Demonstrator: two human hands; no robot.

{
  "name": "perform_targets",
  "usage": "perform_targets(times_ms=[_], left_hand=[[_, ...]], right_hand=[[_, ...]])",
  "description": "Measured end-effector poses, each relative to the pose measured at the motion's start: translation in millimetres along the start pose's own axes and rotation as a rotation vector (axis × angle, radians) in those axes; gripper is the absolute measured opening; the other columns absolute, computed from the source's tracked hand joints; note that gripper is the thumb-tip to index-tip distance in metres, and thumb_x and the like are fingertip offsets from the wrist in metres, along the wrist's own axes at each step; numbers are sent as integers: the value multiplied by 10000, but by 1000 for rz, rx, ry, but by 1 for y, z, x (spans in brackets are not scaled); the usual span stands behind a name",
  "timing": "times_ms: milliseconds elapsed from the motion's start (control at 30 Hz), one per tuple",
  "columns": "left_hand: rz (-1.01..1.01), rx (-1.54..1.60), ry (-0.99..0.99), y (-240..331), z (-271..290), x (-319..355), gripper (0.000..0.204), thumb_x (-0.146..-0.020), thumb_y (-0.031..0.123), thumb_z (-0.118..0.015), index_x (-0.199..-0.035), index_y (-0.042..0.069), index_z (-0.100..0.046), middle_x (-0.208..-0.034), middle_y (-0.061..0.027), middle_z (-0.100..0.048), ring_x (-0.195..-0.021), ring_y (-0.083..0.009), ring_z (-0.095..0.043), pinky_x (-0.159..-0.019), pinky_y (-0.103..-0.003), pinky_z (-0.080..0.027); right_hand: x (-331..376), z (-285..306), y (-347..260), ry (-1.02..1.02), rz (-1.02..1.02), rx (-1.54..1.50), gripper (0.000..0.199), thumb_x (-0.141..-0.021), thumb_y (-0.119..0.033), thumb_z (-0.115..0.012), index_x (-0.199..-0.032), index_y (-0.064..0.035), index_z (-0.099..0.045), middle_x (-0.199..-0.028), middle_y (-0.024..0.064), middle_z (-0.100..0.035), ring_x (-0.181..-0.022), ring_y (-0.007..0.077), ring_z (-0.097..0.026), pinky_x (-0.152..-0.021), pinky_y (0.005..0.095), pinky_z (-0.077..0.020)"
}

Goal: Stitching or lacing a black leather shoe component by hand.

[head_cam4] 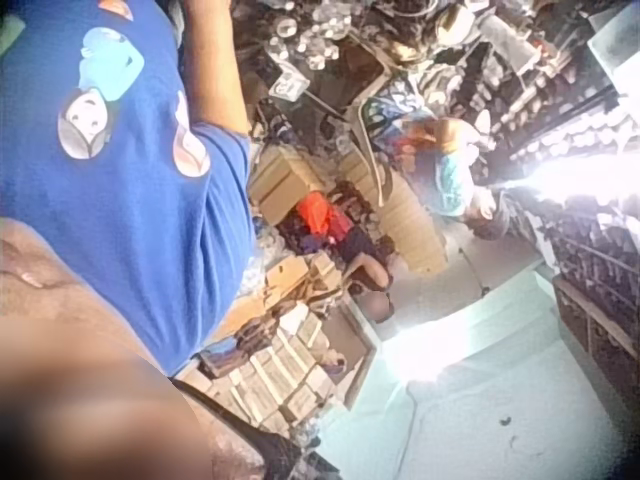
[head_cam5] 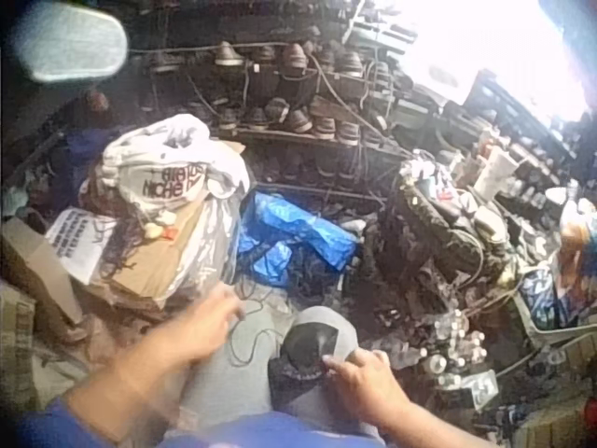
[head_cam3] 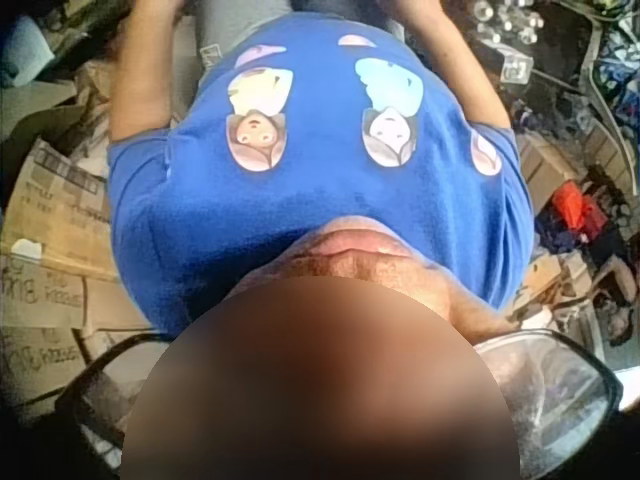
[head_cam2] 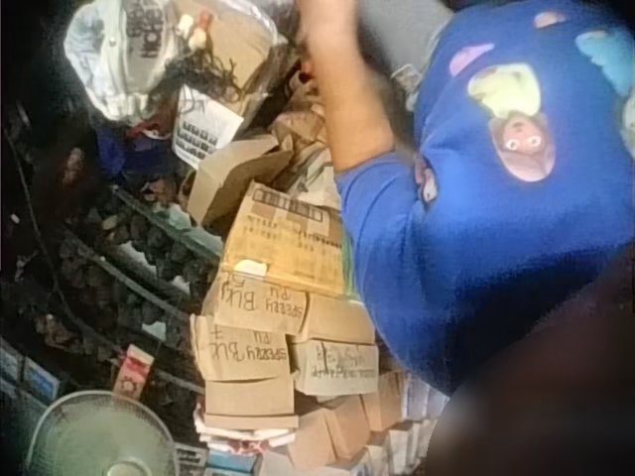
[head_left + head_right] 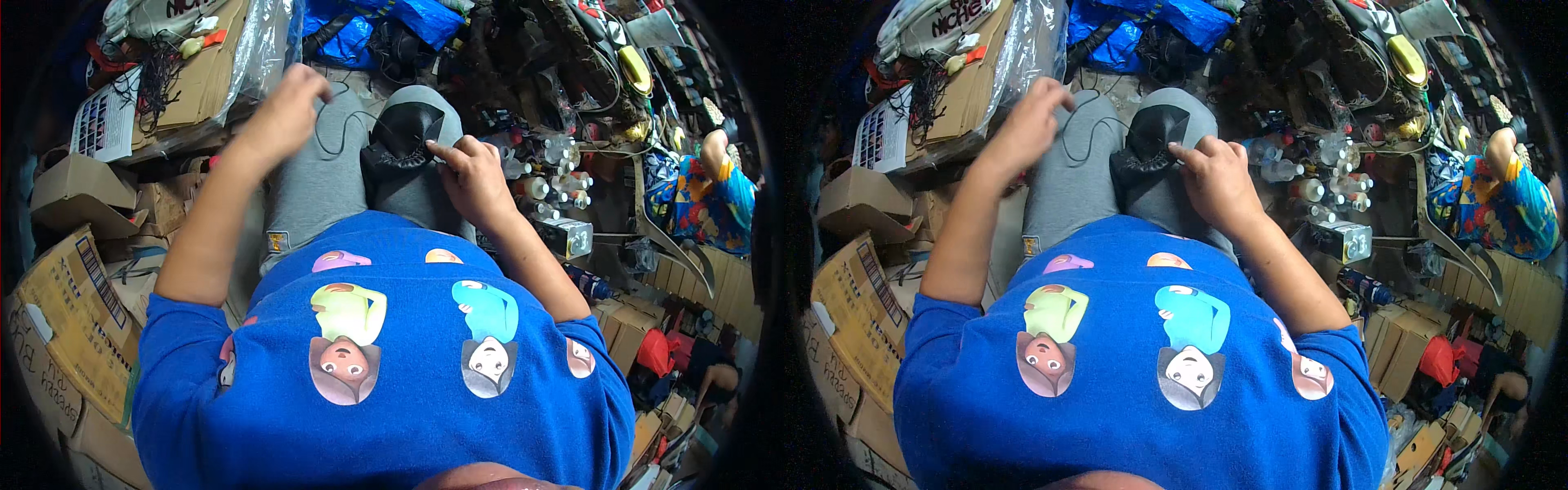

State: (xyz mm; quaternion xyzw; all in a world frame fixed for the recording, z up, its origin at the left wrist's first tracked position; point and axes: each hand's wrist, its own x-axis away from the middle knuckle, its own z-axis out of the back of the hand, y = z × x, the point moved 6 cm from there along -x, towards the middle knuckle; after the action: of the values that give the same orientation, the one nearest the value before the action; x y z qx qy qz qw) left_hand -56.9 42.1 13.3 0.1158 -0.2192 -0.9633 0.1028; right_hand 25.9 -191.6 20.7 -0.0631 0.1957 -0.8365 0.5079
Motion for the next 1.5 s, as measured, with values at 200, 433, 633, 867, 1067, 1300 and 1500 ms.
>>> perform_targets(times_ms=[200,433,633,867,1067,1300,1500], left_hand=[[-39,425,-118,55,-40,26,261,-745,-54,-552,-951,61,-663,-842,-106,-555,-871,-268,-566,-822,-358,-437],[-8,713,-33,50,-42,9,171,-738,114,-681,-901,146,-722,-745,-59,-545,-746,-231,-557,-688,-330,-449],[-116,407,-57,46,-55,7,176,-748,141,-676,-898,215,-730,-775,-32,-540,-810,-214,-539,-741,-353,-401],[-182,395,21,46,-56,6,253,-715,65,-666,-918,202,-730,-702,-44,-490,-695,-208,-503,-659,-334,-417],[-184,388,9,46,-56,6,252,-715,73,-661,-918,205,-728,-712,-38,-494,-719,-205,-507,-672,-339,-412],[-182,363,-16,45,-58,7,229,-724,94,-663,-916,200,-728,-728,-34,-504,-747,-202,-512,-686,-340,-401],[-134,384,-109,51,-63,4,171,-765,161,-661,-918,210,-721,-789,-23,-538,-853,-197,-540,-812,-366,-366]], right_hand=[[0,1,-3,22,25,70,330,-737,-67,-620,-1055,-142,-671,-817,95,-556,-821,284,-570,-800,423,-423],[-16,-2,39,-268,-202,-542,410,-752,39,-570,-1090,-164,-684,-858,56,-534,-775,140,-551,-728,259,-451],[-27,-8,50,-385,-209,-550,397,-761,68,-540,-1056,-150,-693,-812,-1,-473,-786,103,-489,-745,232,-410],[-33,-6,51,-391,-209,-542,359,-774,57,-545,-1016,-152,-709,-804,-3,-467,-789,105,-482,-741,236,-409],[-35,-5,50,-401,-208,-502,346,-778,52,-552,-1007,-151,-712,-804,-3,-470,-785,111,-487,-744,237,-410],[-35,-3,50,-393,-192,-491,368,-764,51,-544,-1014,-159,-713,-818,21,-490,-801,142,-512,-754,264,-428],[-35,-9,54,-453,-207,-583,314,-793,1,-594,-1051,-144,-702,-828,17,-520,-821,134,-515,-791,258,-418]])
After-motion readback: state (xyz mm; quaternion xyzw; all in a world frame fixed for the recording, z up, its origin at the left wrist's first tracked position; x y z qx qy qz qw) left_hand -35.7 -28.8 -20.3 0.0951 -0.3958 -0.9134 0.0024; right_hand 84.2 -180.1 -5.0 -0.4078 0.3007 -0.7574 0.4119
